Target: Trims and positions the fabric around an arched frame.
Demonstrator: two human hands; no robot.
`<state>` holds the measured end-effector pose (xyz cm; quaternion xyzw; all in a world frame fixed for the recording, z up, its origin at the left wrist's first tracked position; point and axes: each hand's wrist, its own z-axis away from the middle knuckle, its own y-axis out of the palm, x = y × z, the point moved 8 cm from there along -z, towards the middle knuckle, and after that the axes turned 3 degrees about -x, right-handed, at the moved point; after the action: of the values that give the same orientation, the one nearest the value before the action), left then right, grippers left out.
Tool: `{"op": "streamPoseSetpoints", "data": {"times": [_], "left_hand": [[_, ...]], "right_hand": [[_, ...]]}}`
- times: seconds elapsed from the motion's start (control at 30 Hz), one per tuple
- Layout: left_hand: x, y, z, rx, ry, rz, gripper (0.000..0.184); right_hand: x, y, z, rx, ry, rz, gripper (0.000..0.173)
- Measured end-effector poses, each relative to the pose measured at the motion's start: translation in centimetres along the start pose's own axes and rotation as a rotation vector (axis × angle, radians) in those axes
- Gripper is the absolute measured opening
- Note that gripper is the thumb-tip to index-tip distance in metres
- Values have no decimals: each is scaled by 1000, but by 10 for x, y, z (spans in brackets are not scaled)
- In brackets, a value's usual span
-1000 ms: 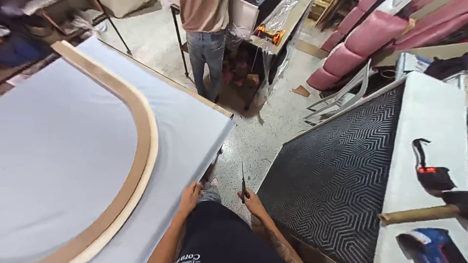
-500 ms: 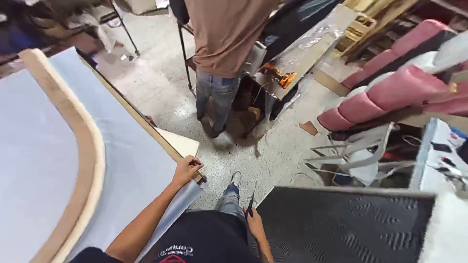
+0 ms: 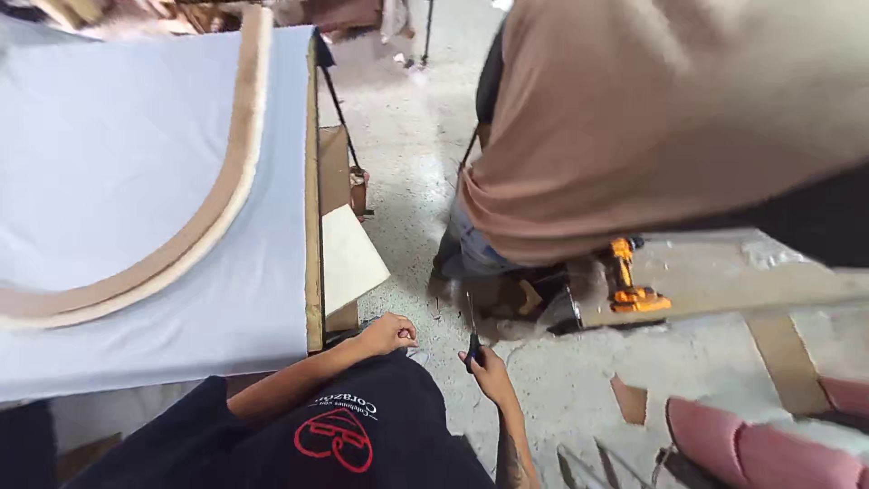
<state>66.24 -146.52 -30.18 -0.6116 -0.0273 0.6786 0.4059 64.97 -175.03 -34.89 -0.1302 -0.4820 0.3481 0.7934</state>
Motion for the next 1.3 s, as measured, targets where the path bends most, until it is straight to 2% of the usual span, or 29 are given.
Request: {"op": "streamPoseSetpoints", "data": {"times": [0.13, 0.2, 0.27, 0.3, 0.37, 0.47, 0.53, 0.63, 0.77, 0.87, 0.97, 1.07, 1.1, 1.17, 1.2, 1.3], "left_hand": [[39, -60, -35, -199, -276, 61, 47], [61, -83, -58, -283, -360, 99, 49], [80, -103, -94, -281, -391, 133, 46], [89, -112, -117, -232, -388, 135, 42], [106, -128, -161, -29, -366, 100, 33], [133, -172, -217, 315, -295, -54, 40], [151, -225, -252, 353, -203, -140, 42], [171, -330, -302, 256, -225, -150, 42], [212, -481, -372, -15, -279, -131, 40], [245, -579, -415, -233, -321, -33, 40], [291, -658, -452, -386, -335, 34, 37], [347, -699, -497, -444, -391, 128, 35], [367, -718, -509, -444, -448, 153, 34], [406, -764, -524, -426, -579, 160, 34], [411, -776, -537, -434, -606, 186, 35], [412, -835, -550, -610, -625, 263, 36]], "right_hand": [[86, -3, -99, 135, -141, 50, 50], [131, 9, -140, 172, -201, 29, 47], [175, 17, -181, 187, -255, 7, 38], [194, 18, -203, 183, -282, -7, 34], [229, 20, -242, 179, -302, -38, 27], [283, 7, -300, 144, -265, -45, 25], [317, -13, -343, 66, -272, -30, 29], [355, -48, -406, -57, -286, -1, 29], [393, -94, -515, -186, -229, -158, 21], [427, -116, -614, -176, -67, -280, 28], [484, -114, -732, -45, -81, -172, 29], [558, -107, -861, 111, -183, -16, 27], [598, -99, -907, 177, -247, 45, 31], [696, -71, -991, 274, -386, 193, 46], [742, -70, -1022, 316, -428, 281, 52], [889, -38, -1103, 456, -606, 391, 49]]}}
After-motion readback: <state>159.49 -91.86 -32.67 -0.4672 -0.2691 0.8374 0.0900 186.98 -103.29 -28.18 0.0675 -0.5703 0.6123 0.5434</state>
